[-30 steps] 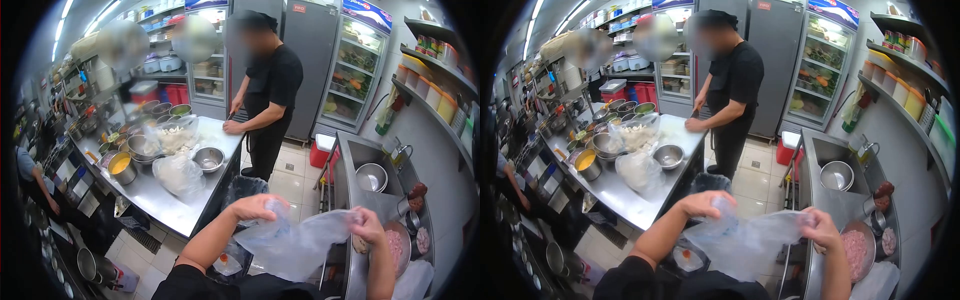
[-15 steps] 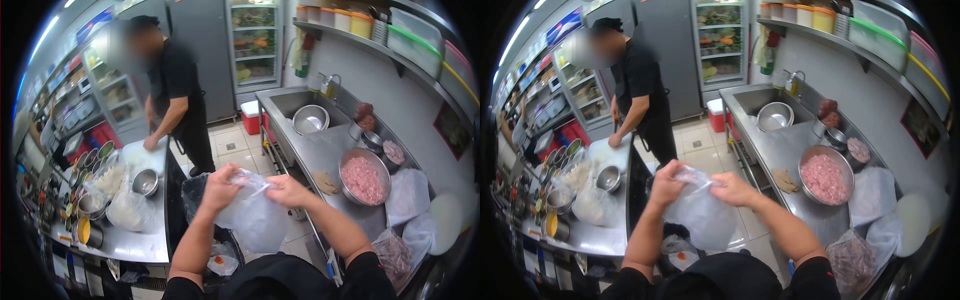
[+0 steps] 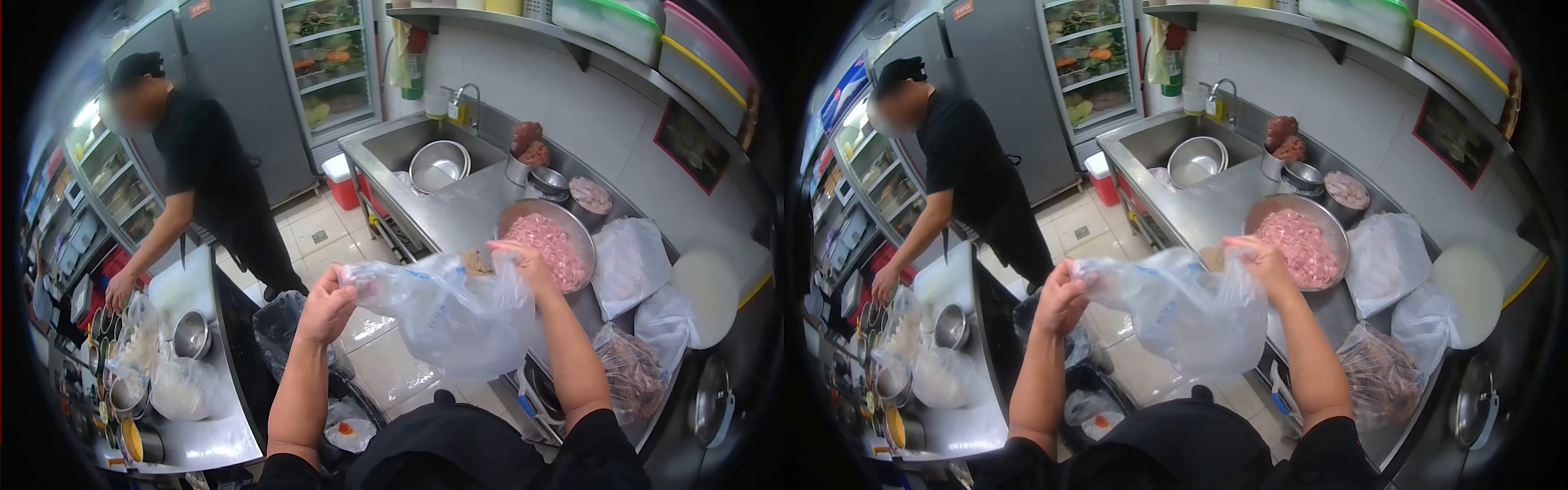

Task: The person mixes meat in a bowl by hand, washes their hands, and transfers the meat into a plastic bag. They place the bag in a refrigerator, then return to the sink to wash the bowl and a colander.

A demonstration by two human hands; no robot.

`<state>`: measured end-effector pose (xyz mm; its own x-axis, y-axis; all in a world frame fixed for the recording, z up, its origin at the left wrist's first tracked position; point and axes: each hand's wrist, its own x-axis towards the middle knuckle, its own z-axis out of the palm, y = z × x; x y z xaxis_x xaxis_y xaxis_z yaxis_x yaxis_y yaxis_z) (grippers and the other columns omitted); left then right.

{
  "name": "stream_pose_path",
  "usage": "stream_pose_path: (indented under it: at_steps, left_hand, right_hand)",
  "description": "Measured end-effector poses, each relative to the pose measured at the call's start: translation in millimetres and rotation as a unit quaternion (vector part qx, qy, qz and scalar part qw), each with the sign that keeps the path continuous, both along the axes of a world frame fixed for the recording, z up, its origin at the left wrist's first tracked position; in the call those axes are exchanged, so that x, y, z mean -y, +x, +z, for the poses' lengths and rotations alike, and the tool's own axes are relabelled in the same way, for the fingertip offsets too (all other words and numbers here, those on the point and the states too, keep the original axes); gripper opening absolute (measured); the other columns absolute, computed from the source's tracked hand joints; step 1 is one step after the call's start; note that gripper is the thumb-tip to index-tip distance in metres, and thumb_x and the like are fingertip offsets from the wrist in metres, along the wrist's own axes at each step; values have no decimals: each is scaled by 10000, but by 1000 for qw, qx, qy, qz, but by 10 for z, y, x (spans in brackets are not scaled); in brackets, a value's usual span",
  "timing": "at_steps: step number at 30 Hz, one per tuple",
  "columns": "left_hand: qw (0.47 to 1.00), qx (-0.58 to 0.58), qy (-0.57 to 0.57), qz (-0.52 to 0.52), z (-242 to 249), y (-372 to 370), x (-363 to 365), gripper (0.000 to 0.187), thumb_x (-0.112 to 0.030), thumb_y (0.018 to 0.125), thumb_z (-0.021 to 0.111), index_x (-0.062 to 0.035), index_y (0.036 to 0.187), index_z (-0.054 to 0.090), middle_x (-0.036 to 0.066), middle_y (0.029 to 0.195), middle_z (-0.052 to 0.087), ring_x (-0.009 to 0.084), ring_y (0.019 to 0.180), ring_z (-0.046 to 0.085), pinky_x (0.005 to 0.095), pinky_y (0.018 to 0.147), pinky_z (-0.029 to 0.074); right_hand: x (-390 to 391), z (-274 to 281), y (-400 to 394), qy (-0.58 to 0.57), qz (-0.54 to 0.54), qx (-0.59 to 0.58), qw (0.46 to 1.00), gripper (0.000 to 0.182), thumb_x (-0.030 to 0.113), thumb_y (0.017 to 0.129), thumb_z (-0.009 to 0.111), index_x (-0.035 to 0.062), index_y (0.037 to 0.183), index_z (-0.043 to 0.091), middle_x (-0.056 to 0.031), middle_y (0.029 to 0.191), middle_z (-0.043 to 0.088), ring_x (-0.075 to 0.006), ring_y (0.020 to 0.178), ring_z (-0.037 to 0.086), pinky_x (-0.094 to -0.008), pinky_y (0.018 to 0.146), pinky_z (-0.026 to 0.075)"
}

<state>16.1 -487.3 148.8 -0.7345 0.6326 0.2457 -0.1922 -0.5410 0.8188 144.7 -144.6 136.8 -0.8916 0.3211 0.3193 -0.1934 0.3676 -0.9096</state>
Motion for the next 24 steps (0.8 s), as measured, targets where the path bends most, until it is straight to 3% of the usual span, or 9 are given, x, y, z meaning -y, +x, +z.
stream_pose_path:
  at_steps: [4, 7, 10, 13, 15, 18, 21, 22, 24]
  left_hand:
    - [998, 11, 20, 52, 2, -124, -210, 210, -30, 818, 637, -47, 1002, 536, 81, 975, 617, 191, 899, 614, 347, 835, 492]
    - [988, 52, 74, 122, 93, -244, -289, 216, 19, 763, 601, -45, 955, 526, 66, 861, 583, 178, 730, 586, 321, 681, 514]
    - [994, 10, 48, 95, 73, -303, -331, 277, -25, 763, 620, -64, 1000, 482, 42, 845, 563, 140, 724, 573, 289, 616, 502]
    - [985, -63, -149, 67, -172, -250, -408, 374, -46, 738, 631, -37, 1080, 479, 23, 867, 561, 110, 759, 568, 256, 649, 493]
    - [964, -66, -247, -75, -555, -251, -345, 449, -103, 739, 647, -20, 1158, 507, 45, 950, 595, 142, 848, 584, 279, 754, 488]
    - [874, -22, -420, -243, -760, 5, -630, 427, -185, 767, 664, -29, 1155, 575, 49, 986, 620, 166, 863, 594, 309, 820, 476]
    - [776, -184, -492, -348, -682, 151, -1050, 323, -194, 807, 645, -31, 1082, 595, 40, 911, 628, 157, 846, 592, 305, 794, 481]
    - [797, -183, -485, -310, -637, 156, -1164, 285, -195, 821, 633, -30, 1050, 596, 43, 886, 627, 155, 843, 590, 306, 783, 481]
    - [833, -182, -467, -233, -581, 148, -1339, 218, -198, 850, 607, -28, 986, 598, 49, 835, 624, 150, 836, 587, 308, 760, 482]
  right_hand:
    - [-234, -124, 322, 37, -62, 47, 996, 231, 24, 838, 596, -29, 1046, 682, -63, 961, 691, -127, 876, 623, -274, 766, 498]
    - [-298, -330, 640, -3, -110, 101, 989, 203, 27, 861, 565, -15, 1023, 680, -35, 923, 675, -121, 841, 613, -277, 726, 496]
    - [-380, -969, 878, -230, -164, 78, 956, 187, 55, 890, 554, 15, 1028, 673, -10, 871, 647, -112, 815, 594, -271, 709, 483]
    - [-352, -1102, 1078, -438, -158, -67, 882, 257, 205, 933, 523, 47, 1123, 594, -64, 972, 627, -193, 896, 614, -361, 826, 505]
    - [-510, -1216, 1264, -531, -158, -121, 823, 343, 325, 950, 483, 74, 1180, 519, -109, 1055, 617, -257, 952, 618, -448, 877, 509]
    - [-655, -1090, 1508, -542, -195, -112, 810, 343, 334, 940, 497, 83, 1174, 504, -108, 1042, 617, -263, 927, 619, -459, 847, 516]
    - [-1014, -1311, 1615, -524, -202, -75, 824, 216, 257, 915, 534, 82, 1032, 583, -77, 930, 628, -184, 827, 617, -345, 733, 524]
    - [-1138, -1420, 1643, -522, -171, -68, 833, 177, 228, 910, 546, 82, 991, 604, -68, 901, 631, -166, 801, 613, -317, 704, 520]
    - [-1107, -1287, 1643, -302, -204, 88, 927, 119, 156, 857, 598, 79, 938, 637, -47, 847, 629, -130, 762, 596, -282, 655, 497]
